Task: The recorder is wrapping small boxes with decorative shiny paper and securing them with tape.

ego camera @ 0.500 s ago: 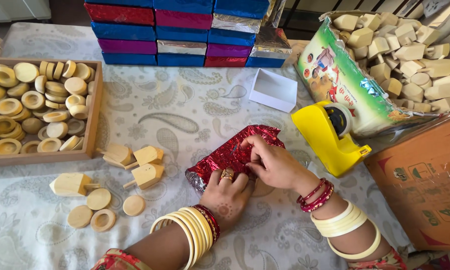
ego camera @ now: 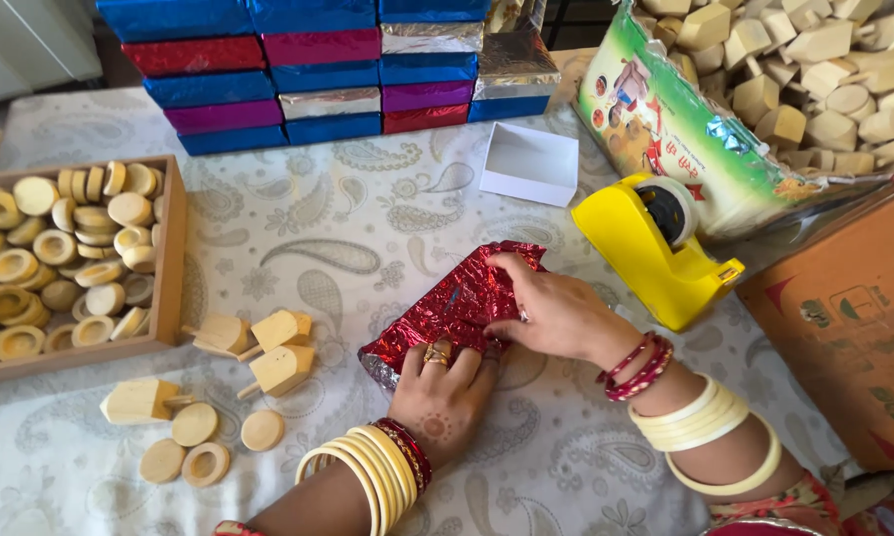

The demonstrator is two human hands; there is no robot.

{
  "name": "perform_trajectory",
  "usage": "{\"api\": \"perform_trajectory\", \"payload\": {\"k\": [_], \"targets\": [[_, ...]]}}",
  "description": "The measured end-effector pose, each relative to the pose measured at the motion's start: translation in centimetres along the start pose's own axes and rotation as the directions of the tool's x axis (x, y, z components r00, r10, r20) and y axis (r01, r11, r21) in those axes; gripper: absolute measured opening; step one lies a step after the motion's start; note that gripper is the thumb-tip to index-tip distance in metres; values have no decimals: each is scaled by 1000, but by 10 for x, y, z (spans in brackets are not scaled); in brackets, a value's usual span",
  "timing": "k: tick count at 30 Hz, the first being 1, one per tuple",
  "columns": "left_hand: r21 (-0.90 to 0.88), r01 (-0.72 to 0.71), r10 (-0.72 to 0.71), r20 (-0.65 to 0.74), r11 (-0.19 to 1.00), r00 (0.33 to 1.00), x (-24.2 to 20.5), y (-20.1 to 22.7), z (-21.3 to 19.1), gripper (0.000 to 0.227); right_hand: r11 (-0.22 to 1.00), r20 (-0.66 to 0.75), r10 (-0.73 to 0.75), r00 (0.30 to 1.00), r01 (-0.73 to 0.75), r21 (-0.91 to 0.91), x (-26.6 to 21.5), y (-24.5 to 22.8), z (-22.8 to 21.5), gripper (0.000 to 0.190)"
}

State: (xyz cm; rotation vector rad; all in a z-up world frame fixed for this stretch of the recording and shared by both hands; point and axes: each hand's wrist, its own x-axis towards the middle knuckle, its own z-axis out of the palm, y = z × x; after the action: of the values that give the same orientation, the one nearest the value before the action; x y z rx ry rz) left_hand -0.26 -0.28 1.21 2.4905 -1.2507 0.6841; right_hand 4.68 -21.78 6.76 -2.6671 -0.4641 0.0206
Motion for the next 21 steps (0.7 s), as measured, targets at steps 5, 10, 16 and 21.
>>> {"api": "perform_trajectory", "payload": {"k": [5, 10, 16, 21], "targets": [[51, 3, 1, -79, 999, 997, 1, 1, -1, 45, 899, 41, -108, 993, 80, 430, 1, 17, -6, 70], [32, -10, 10, -25, 999, 1000, 0, 2, 3, 43, 906, 139, -49, 989, -14, 424, 5, 4, 18, 70], [65, -16, 20, -64, 998, 998, -2, 3, 6, 36, 987, 41, -55, 998, 48, 157, 2, -6, 27, 74], [73, -32, 36, -55, 997, 998, -1, 4, 5, 37, 999, 72, -25, 997, 23, 29, 1, -15, 22, 71]]}}
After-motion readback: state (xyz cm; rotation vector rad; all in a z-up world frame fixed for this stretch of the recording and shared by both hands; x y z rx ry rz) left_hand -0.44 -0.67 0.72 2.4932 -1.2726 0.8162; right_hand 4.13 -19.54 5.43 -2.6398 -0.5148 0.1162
